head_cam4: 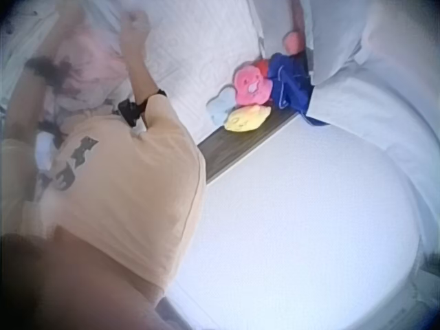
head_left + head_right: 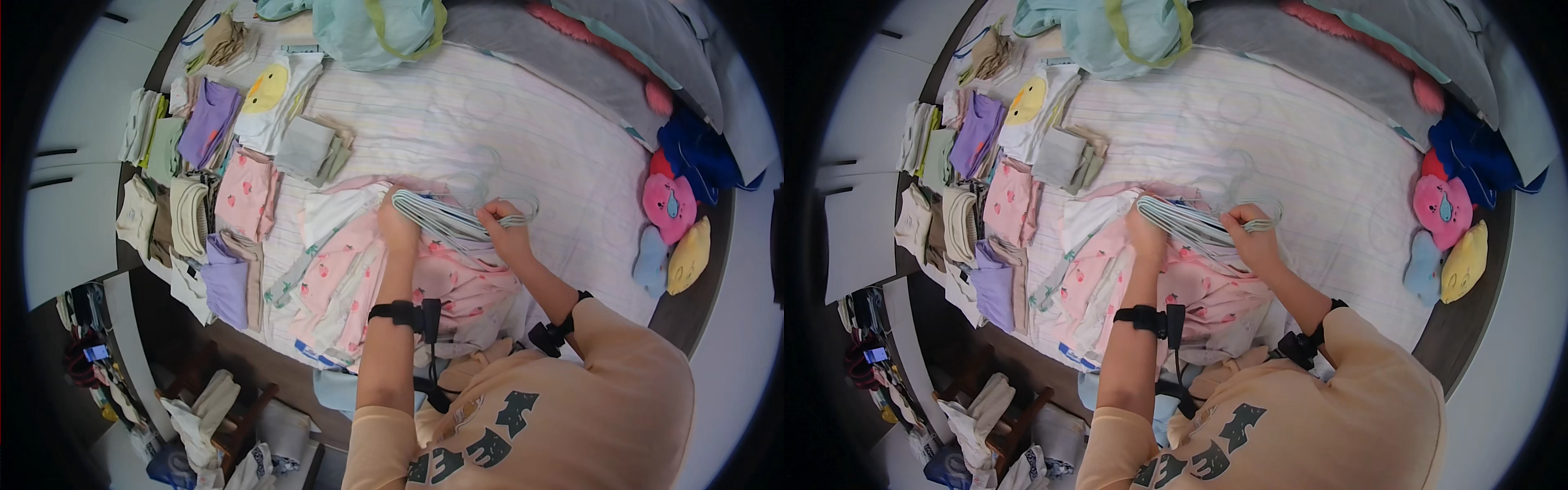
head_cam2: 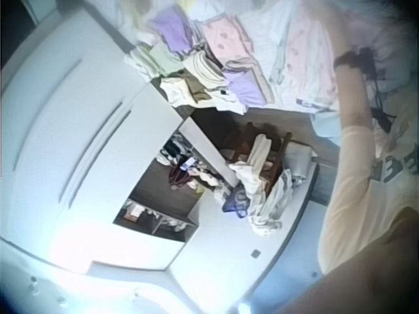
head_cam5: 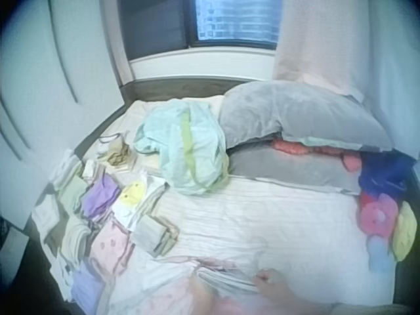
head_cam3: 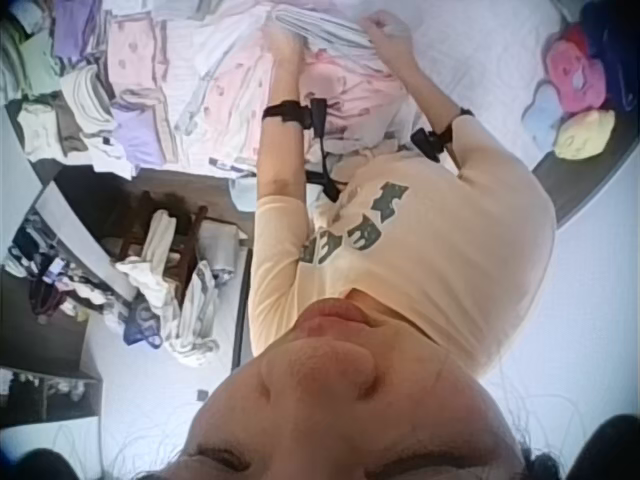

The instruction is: Folding clothes and placing them in a closet.

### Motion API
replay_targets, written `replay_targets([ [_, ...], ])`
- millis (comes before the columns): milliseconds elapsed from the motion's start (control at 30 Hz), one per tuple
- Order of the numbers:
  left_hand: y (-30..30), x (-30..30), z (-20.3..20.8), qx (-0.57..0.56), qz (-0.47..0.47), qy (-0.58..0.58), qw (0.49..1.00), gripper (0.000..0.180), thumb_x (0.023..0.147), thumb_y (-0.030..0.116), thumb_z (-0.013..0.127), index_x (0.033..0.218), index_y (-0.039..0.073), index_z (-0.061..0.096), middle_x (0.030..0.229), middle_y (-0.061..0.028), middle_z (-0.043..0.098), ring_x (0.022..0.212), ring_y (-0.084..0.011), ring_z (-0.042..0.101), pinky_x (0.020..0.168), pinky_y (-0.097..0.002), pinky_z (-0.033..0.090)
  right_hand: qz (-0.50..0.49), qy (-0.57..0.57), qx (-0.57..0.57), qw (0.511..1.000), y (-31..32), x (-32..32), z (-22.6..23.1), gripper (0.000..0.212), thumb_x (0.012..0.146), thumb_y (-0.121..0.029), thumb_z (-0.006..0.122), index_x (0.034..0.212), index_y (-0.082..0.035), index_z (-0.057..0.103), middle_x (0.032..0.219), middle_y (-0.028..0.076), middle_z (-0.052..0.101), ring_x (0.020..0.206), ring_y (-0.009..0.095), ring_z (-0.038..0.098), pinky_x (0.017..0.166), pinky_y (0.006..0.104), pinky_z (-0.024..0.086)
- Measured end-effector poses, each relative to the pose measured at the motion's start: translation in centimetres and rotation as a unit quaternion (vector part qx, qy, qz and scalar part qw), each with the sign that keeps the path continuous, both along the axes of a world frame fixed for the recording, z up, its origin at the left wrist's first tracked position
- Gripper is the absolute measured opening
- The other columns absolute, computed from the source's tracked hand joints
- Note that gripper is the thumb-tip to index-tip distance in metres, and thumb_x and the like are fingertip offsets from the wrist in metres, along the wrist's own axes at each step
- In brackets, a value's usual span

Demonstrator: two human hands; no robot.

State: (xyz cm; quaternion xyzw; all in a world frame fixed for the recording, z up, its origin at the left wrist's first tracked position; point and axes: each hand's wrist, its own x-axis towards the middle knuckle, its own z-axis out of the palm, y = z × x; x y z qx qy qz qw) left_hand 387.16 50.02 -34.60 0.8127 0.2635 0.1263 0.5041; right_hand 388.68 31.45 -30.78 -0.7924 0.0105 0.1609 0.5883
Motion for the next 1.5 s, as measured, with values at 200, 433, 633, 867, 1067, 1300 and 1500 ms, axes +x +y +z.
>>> replay_targets([
  [200,0.5,-0.4,0.2,0.054,-0.02,0.046,0.997,0.009,0.075,0.006,0.052,0.076,-0.001,0.057,0.068,-0.019,0.059,0.065,-0.0345,0.058,0.058,-0.0378,0.044,-0.015,0.053,0.053,0.997,1.1,0.4,0.2,0.014,0.076,-0.012,0.064,0.084,-0.002,0.058,0.077,0.004,0.06,0.072,0.01,0.055,0.065,0.0241,0.044],
  [433,0.6,-0.8,0.1,0.068,-0.046,0.025,0.996,0.008,0.078,0.007,0.051,0.077,0.0,0.056,0.069,-0.0178,0.058,0.065,-0.0337,0.058,0.059,-0.0382,0.044,-0.035,-0.041,-0.015,0.998,1.4,-1.9,0.5,0.019,0.074,-0.015,0.066,0.086,-0.001,0.06,0.073,0.007,0.062,0.066,0.014,0.059,0.062,0.0278,0.046],
  [633,0.5,-0.9,0.9,0.054,-0.045,0.05,0.996,0.013,0.083,0.009,0.048,0.078,0.0,0.055,0.07,-0.018,0.058,0.065,-0.0339,0.058,0.058,-0.0388,0.044,0.045,-0.053,-0.141,0.988,0.9,-0.6,1.2,0.018,0.074,-0.017,0.066,0.082,-0.002,0.06,0.082,0.01,0.062,0.076,0.017,0.059,0.067,0.0284,0.045],
  [867,1.0,-1.6,-0.2,0.083,-0.039,0.007,0.996,0.01,0.079,0.009,0.05,0.08,0.001,0.056,0.068,-0.0172,0.059,0.062,-0.0331,0.058,0.057,-0.0381,0.045,0.047,0.059,-0.063,0.995,1.1,-1.7,2.8,0.021,0.074,-0.022,0.065,0.083,-0.004,0.059,0.089,0.012,0.06,0.078,0.023,0.056,0.071,0.0314,0.044],
  [1067,0.1,-1.3,2.0,-0.006,-0.004,0.031,0.999,0.013,0.08,0.012,0.051,0.083,0.0,0.057,0.07,-0.0171,0.06,0.064,-0.0316,0.059,0.058,-0.036,0.046,0.156,-0.133,-0.126,0.971,0.6,-2.6,3.3,0.026,0.075,-0.02,0.067,0.094,-0.003,0.059,0.093,0.007,0.058,0.084,0.018,0.056,0.071,0.0298,0.044],
  [1300,0.5,-1.6,0.5,0.089,-0.004,0.03,0.996,0.014,0.079,0.009,0.051,0.089,0.002,0.058,0.07,-0.0156,0.06,0.061,-0.0275,0.061,0.055,-0.0355,0.046,0.136,-0.035,-0.07,0.988,1.5,-1.7,2.3,0.017,0.078,-0.02,0.061,0.087,-0.006,0.061,0.083,0.008,0.059,0.081,0.024,0.052,0.072,0.0357,0.041],
  [1500,1.2,-1.1,-1.2,0.0,0.084,0.038,0.996,0.013,0.082,0.007,0.049,0.086,0.0,0.06,0.069,-0.0156,0.059,0.06,-0.031,0.056,0.056,-0.0336,0.043,0.092,-0.021,-0.061,0.994,-3.7,-1.1,1.4,0.021,0.084,-0.021,0.053,0.077,-0.002,0.06,0.088,0.007,0.059,0.08,0.02,0.053,0.07,0.033,0.041],
])
